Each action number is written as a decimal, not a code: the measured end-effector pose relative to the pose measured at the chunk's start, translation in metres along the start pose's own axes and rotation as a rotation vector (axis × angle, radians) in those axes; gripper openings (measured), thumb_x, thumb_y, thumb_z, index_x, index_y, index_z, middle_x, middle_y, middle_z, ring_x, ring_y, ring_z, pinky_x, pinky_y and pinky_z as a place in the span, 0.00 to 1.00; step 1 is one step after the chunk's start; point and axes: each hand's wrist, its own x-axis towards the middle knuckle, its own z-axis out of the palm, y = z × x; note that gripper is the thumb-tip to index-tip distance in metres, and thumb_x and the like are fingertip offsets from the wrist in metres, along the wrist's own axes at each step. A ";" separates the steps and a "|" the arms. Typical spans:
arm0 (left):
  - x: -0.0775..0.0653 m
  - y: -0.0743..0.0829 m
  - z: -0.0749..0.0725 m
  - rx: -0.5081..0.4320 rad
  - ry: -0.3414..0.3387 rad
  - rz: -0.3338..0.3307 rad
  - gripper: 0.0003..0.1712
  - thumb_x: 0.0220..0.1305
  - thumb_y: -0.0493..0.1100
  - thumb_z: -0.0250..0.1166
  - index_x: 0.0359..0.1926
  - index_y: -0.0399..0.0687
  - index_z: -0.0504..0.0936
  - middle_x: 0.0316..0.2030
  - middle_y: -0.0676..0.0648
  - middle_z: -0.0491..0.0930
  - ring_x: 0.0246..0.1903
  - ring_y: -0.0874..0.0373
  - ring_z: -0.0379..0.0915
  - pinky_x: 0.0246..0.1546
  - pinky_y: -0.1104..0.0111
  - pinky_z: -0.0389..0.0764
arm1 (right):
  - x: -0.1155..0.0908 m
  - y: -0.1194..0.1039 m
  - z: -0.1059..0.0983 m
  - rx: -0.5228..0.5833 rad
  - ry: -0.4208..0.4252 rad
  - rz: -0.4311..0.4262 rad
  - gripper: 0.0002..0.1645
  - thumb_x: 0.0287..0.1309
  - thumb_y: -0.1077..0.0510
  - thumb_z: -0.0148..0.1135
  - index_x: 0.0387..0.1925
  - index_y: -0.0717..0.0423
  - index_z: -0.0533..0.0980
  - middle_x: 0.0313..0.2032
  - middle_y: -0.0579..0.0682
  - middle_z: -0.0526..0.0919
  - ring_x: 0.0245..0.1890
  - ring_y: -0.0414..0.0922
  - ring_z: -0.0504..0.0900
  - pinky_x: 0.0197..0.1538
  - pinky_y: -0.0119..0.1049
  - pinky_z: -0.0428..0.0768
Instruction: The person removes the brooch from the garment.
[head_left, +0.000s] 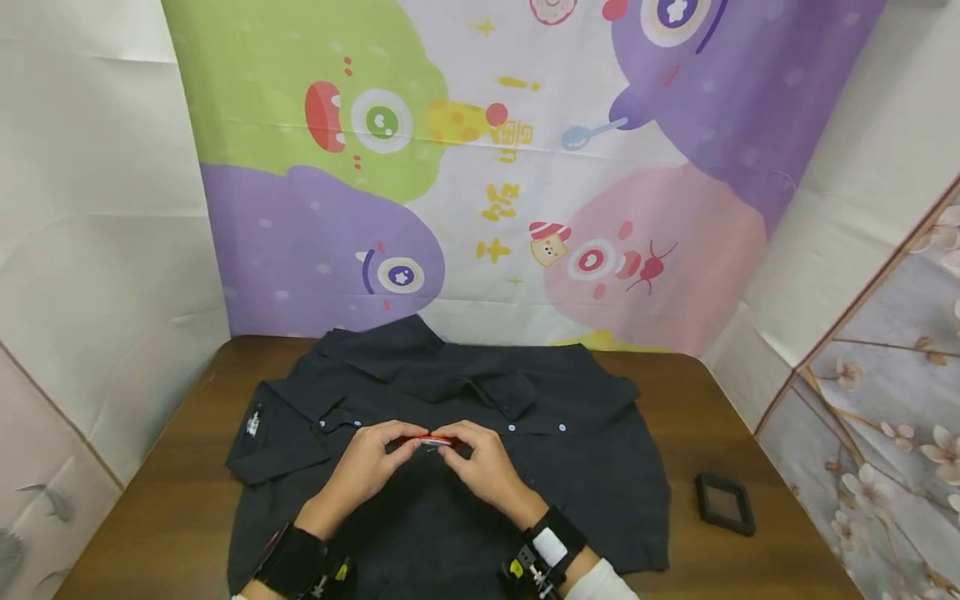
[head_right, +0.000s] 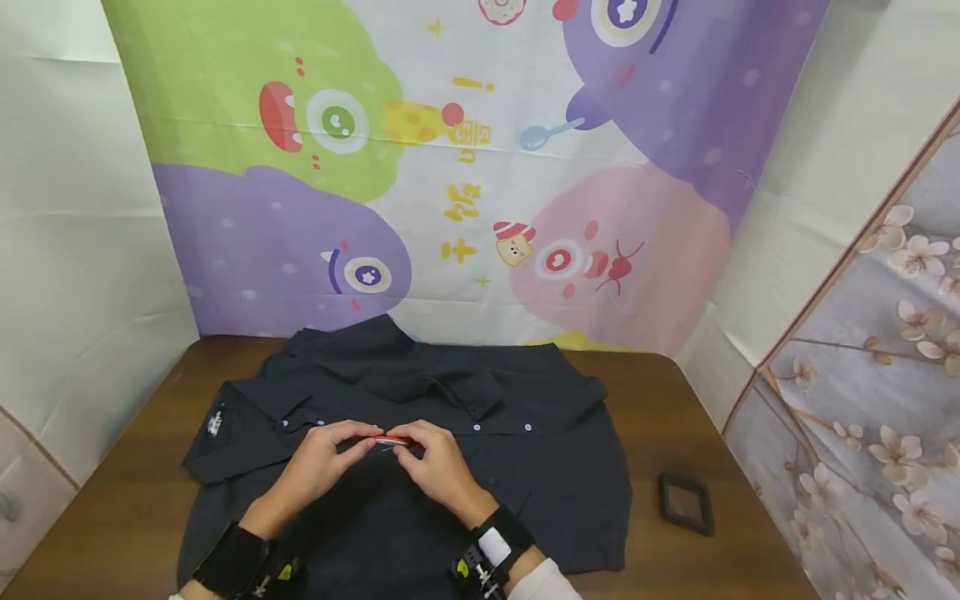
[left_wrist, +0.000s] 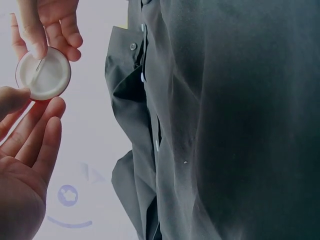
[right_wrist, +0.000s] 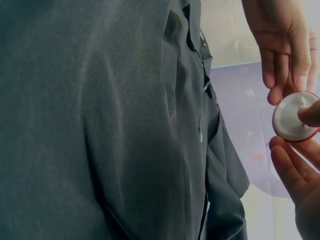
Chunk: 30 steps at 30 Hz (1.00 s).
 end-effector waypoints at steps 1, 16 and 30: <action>0.001 0.000 0.001 -0.004 -0.007 0.007 0.08 0.60 0.37 0.68 0.41 0.49 0.88 0.38 0.52 0.87 0.39 0.57 0.84 0.42 0.64 0.84 | -0.001 0.000 -0.001 -0.002 0.011 -0.001 0.11 0.54 0.67 0.68 0.40 0.57 0.83 0.36 0.50 0.86 0.34 0.40 0.83 0.39 0.29 0.83; 0.002 0.000 0.002 -0.028 0.010 0.050 0.10 0.59 0.37 0.69 0.42 0.50 0.88 0.39 0.51 0.87 0.39 0.58 0.84 0.39 0.63 0.85 | 0.002 -0.001 -0.002 -0.035 0.013 -0.019 0.08 0.54 0.66 0.69 0.38 0.57 0.84 0.34 0.49 0.86 0.32 0.39 0.81 0.37 0.26 0.81; 0.006 0.004 0.001 -0.039 -0.045 0.001 0.07 0.61 0.38 0.68 0.40 0.48 0.88 0.36 0.52 0.87 0.32 0.67 0.79 0.32 0.75 0.80 | 0.002 0.002 -0.002 -0.092 0.058 -0.066 0.07 0.52 0.66 0.69 0.35 0.58 0.84 0.30 0.48 0.84 0.27 0.38 0.79 0.32 0.24 0.78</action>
